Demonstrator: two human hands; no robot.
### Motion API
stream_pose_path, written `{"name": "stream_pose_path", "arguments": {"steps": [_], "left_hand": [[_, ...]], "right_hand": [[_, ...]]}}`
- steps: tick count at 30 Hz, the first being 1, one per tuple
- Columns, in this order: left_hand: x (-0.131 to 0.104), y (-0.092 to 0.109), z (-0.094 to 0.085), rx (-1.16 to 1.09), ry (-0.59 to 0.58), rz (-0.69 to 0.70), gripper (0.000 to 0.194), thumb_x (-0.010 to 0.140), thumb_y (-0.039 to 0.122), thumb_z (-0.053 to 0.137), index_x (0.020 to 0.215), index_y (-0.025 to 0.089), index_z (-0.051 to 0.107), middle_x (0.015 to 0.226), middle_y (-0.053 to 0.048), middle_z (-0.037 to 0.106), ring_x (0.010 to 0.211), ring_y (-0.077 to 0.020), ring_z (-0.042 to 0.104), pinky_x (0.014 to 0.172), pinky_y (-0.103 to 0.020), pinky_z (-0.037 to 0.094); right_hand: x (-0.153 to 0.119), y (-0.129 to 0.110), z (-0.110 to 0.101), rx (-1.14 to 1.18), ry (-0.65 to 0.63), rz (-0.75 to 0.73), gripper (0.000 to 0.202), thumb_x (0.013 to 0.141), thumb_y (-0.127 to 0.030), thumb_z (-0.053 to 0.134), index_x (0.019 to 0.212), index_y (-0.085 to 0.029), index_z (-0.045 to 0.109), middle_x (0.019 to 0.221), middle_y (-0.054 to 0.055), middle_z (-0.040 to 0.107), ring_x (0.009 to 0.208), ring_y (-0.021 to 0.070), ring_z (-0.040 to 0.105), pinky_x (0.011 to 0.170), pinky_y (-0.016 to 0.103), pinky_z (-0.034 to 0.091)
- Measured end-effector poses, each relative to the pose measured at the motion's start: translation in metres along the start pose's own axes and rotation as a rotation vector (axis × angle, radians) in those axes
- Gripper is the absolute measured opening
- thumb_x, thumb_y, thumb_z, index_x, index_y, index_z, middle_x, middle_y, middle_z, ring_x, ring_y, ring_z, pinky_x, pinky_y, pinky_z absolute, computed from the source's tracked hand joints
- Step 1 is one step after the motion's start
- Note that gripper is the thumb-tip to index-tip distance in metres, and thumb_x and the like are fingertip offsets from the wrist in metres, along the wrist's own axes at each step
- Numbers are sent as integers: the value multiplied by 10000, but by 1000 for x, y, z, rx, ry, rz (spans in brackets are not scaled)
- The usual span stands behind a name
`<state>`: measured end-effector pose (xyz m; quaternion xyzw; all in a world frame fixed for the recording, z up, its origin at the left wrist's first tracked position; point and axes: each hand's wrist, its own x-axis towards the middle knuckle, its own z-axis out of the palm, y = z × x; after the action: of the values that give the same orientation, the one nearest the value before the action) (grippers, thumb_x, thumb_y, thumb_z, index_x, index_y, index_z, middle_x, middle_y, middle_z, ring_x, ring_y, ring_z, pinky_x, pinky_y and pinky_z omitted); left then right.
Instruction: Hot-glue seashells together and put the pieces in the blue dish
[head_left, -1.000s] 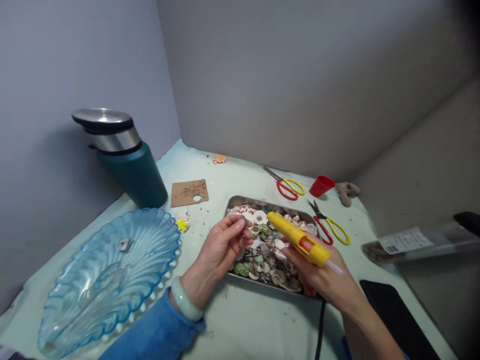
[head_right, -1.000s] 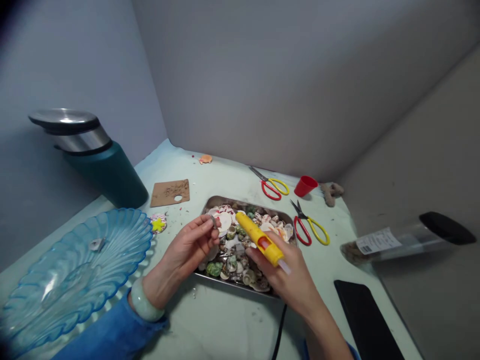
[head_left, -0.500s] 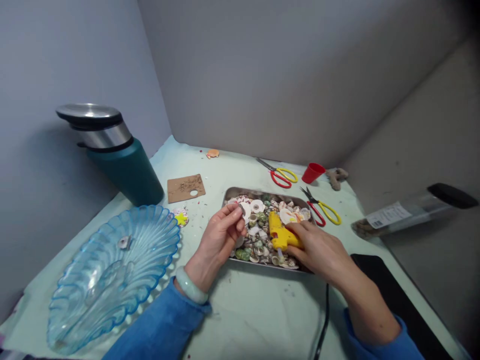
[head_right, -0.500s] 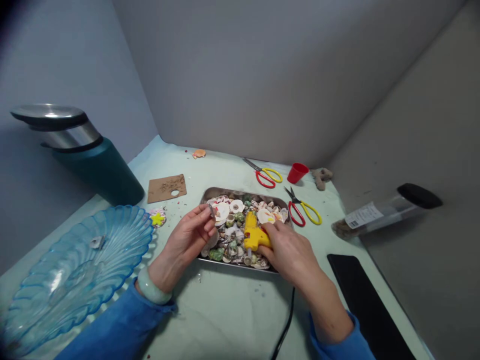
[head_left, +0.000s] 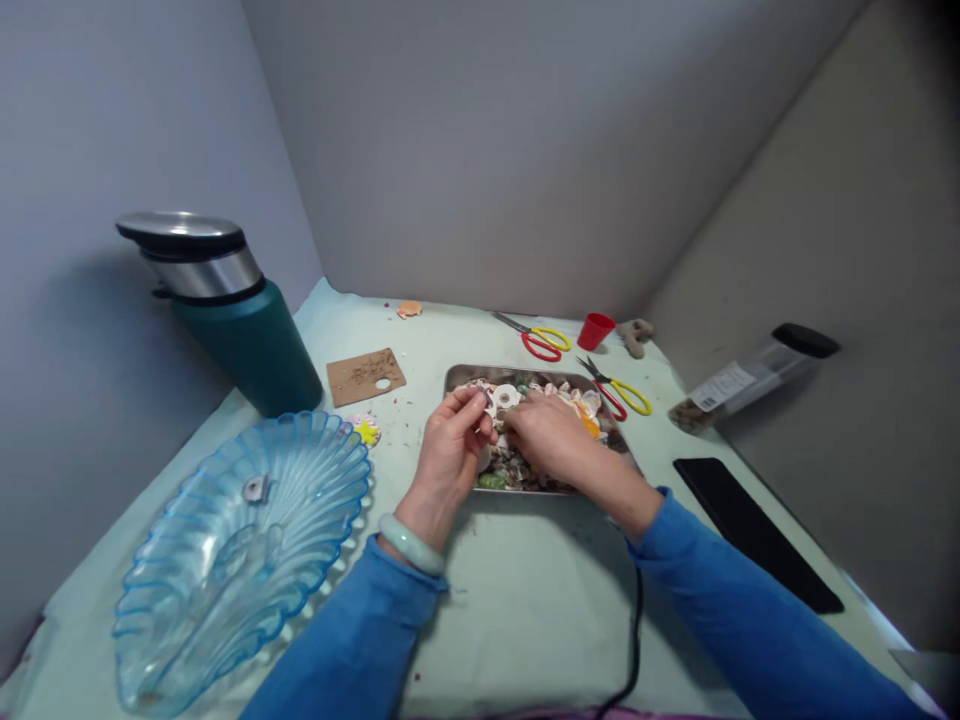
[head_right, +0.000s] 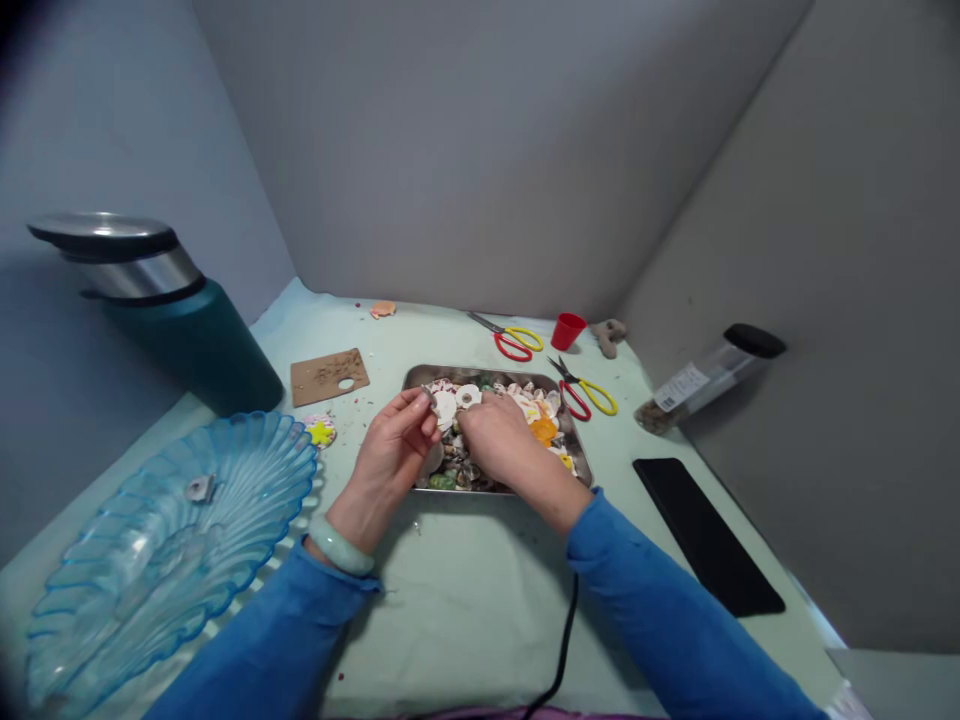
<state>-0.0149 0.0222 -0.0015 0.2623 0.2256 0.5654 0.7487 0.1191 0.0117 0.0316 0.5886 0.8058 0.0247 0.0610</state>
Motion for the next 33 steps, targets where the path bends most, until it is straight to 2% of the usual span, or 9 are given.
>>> {"name": "stream_pose_path", "arguments": {"steps": [5,9,12,15,19,23,27,30,33], "left_hand": [[1,-3,0,-22,-3,-1,250,672,223,767,847,148,604,564,62,548,471,-55,466,493,-187,407],[1,-4,1,-49,-3,-35,220,684,224,752,825,152,598,532,64,529,470,-61,459,507,-195,395],[2,-4,2,-76,53,-66,244,667,230,761,826,158,591,555,67,524,470,-57,451,502,-193,373],[3,-4,2,-70,86,-68,252,671,249,760,825,162,579,541,66,517,467,-65,456,497,-196,360],[0,-2,2,-45,74,-20,231,700,258,739,830,167,571,519,68,507,463,-71,461,507,-199,361],[-3,-1,0,-4,64,43,214,713,258,729,831,167,576,519,63,517,466,-72,468,521,-203,375],[-3,0,-1,23,52,91,175,727,216,712,832,160,584,520,60,524,459,-69,472,515,-202,392],[-3,2,-2,56,45,83,191,709,207,729,835,155,594,564,55,545,465,-63,482,504,-199,404],[-4,4,-1,73,42,85,238,662,213,767,820,154,599,619,52,569,464,-48,477,484,-188,406]], "right_hand": [[13,-1,1,-6,-68,-6,171,832,-120,559,815,-152,726,867,143,736,869,264,639,724,315,398],[19,0,-5,26,-111,-66,169,824,-139,563,800,-200,719,896,96,733,850,234,642,741,297,396],[16,2,-13,55,-123,-100,125,809,-181,589,783,-222,704,891,60,728,847,216,638,748,281,391],[7,5,-18,72,-80,-37,158,847,-220,544,789,-197,688,844,76,718,812,222,631,686,280,376],[4,3,-15,128,-30,56,258,898,-212,444,774,-196,669,720,37,698,641,168,607,564,254,328],[9,0,-8,129,46,125,265,911,-239,427,848,-195,681,809,58,716,723,190,626,595,265,329],[-13,11,-5,91,106,205,259,926,-289,427,941,-194,667,910,85,704,835,224,625,640,284,352],[-41,25,0,68,74,241,238,898,-357,494,927,-188,659,937,100,694,857,254,625,628,299,366],[-62,38,7,77,21,229,285,882,-407,521,1008,-185,648,1005,114,680,872,264,636,626,305,393]]}}
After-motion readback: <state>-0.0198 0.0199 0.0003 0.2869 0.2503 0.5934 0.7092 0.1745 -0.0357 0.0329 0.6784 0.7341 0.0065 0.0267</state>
